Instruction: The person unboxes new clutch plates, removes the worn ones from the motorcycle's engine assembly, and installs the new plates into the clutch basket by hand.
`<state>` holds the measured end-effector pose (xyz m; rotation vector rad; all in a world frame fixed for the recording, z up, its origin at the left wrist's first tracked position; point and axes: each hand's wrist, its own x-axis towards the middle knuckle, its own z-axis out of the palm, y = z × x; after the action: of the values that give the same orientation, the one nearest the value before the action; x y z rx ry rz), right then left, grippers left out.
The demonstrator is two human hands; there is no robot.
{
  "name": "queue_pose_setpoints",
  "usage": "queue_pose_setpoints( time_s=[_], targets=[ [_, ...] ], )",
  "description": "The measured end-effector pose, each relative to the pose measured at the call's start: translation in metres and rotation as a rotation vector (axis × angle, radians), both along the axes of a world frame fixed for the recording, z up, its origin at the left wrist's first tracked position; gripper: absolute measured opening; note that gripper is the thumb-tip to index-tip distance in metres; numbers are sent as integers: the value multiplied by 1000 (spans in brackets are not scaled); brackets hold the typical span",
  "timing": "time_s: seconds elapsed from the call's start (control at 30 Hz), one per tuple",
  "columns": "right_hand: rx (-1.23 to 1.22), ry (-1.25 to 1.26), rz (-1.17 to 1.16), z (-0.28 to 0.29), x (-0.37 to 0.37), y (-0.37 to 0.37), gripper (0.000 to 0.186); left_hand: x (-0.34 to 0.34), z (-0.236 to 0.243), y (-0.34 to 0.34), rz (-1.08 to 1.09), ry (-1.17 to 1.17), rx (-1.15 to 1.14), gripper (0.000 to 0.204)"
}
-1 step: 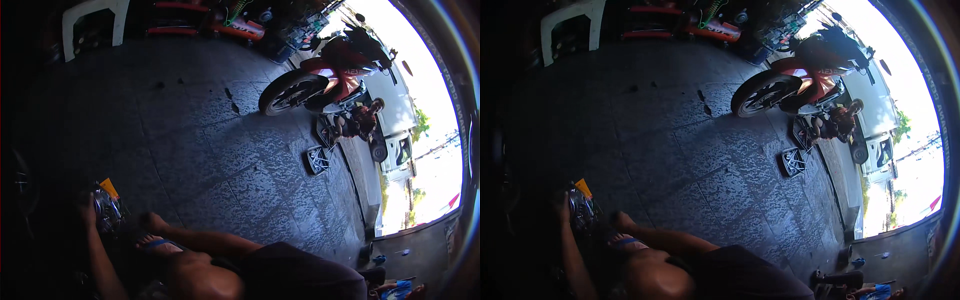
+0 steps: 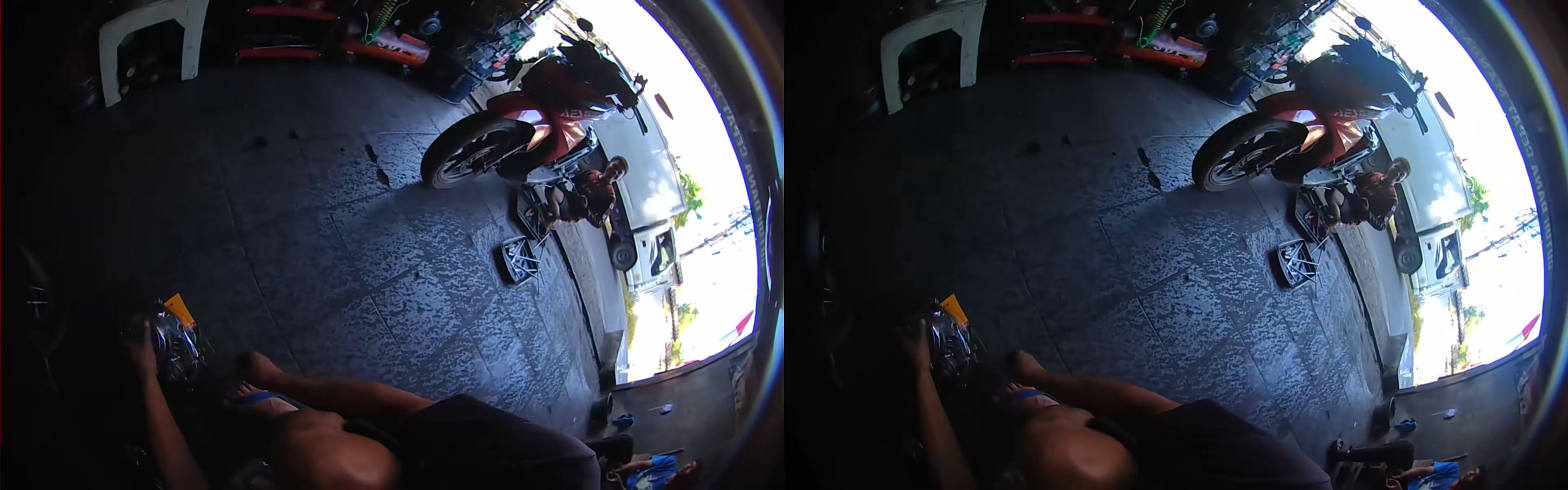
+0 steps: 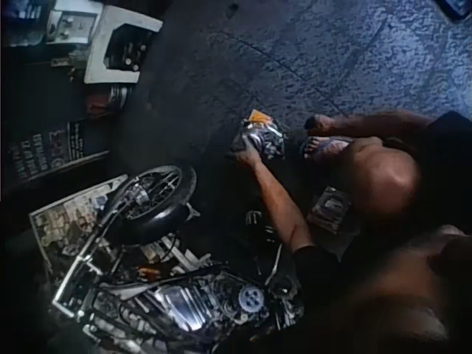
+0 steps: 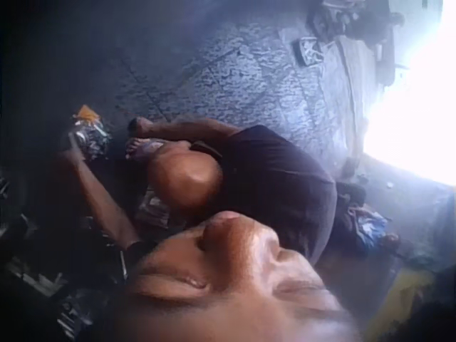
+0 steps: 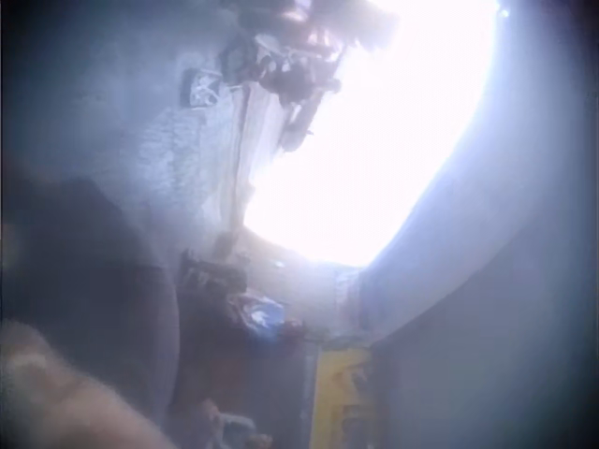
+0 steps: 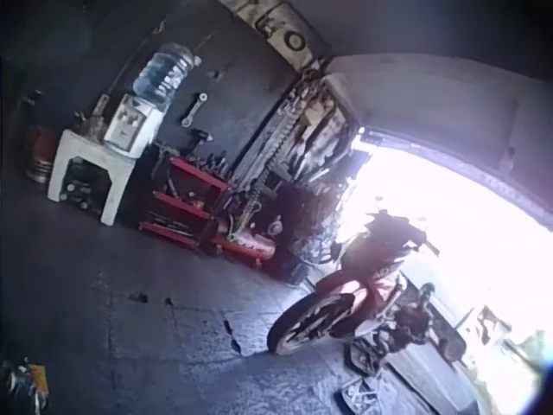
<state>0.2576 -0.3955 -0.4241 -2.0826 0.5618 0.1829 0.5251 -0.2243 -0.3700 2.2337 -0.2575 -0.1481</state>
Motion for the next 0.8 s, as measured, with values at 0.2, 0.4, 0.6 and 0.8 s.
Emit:
queue_pose_setpoints(
  time_s=[0.2,0.4,0.6,0.8],
  targets=[
    [-383,3,240,16,-84,-27,20,5,2,133,-26,-46,256,57],
    [-669,222,349,38,-147,-69,17,-16,54,219,-103,106,478,50],
    [-24,-149,-303,87,-138,-87,32,-10,23,299,73,188,322,53],
    [118,-311,-331,225,-76,-86,36,-22,50,281,62,201,448,48]
  ],
)
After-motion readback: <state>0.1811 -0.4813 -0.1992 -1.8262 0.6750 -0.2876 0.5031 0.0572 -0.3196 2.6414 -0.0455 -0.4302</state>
